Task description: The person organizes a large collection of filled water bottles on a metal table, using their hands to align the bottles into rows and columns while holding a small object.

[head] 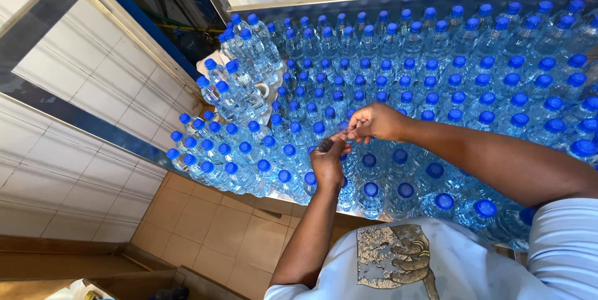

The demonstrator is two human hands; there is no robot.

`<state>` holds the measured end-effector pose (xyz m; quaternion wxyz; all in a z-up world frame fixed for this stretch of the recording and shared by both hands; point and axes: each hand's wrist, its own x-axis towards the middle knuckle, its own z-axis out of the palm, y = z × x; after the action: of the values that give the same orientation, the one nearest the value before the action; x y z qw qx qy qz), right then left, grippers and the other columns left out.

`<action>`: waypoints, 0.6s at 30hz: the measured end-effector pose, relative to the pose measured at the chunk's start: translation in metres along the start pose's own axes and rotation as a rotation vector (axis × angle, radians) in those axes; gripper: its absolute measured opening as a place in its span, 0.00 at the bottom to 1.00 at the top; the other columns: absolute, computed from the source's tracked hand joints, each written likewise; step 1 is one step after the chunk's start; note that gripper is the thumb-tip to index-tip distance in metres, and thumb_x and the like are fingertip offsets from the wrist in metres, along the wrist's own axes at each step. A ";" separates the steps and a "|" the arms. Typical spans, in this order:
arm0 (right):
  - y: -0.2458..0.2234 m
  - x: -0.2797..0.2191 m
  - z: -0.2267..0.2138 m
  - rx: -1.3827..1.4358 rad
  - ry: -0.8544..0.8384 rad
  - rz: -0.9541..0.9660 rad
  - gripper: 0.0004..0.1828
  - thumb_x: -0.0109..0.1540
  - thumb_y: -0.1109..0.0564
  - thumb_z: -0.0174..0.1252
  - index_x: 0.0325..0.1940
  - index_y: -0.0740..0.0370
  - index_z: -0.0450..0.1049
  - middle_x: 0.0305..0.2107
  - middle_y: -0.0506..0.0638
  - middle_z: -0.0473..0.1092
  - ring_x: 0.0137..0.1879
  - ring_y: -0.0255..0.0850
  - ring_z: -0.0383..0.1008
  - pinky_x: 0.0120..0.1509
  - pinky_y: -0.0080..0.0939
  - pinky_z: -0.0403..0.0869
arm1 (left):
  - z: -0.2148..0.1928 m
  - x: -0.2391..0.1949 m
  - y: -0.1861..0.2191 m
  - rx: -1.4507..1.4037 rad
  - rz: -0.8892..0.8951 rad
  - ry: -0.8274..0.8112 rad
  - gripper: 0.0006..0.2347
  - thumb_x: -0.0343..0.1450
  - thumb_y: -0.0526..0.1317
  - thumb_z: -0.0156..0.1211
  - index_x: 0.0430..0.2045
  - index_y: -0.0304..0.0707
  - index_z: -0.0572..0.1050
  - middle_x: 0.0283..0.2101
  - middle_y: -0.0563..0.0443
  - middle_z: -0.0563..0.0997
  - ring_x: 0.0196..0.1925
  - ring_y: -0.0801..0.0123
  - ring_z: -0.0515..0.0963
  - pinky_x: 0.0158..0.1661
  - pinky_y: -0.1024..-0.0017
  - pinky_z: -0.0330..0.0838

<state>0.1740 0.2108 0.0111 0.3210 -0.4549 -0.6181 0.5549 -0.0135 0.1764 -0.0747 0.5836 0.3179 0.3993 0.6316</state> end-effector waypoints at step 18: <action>-0.041 -0.021 -0.012 -0.293 0.130 -0.232 0.05 0.62 0.65 0.75 0.41 0.59 0.91 0.28 0.55 0.84 0.30 0.38 0.81 0.38 0.39 0.77 | 0.000 -0.001 0.000 0.124 -0.004 -0.003 0.05 0.70 0.28 0.74 0.34 0.20 0.86 0.27 0.37 0.86 0.25 0.64 0.87 0.32 0.71 0.87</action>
<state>0.1845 0.1974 0.0561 0.3524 -0.4573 -0.7186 0.3876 -0.0137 0.1750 -0.0744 0.5645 0.3536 0.4377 0.6039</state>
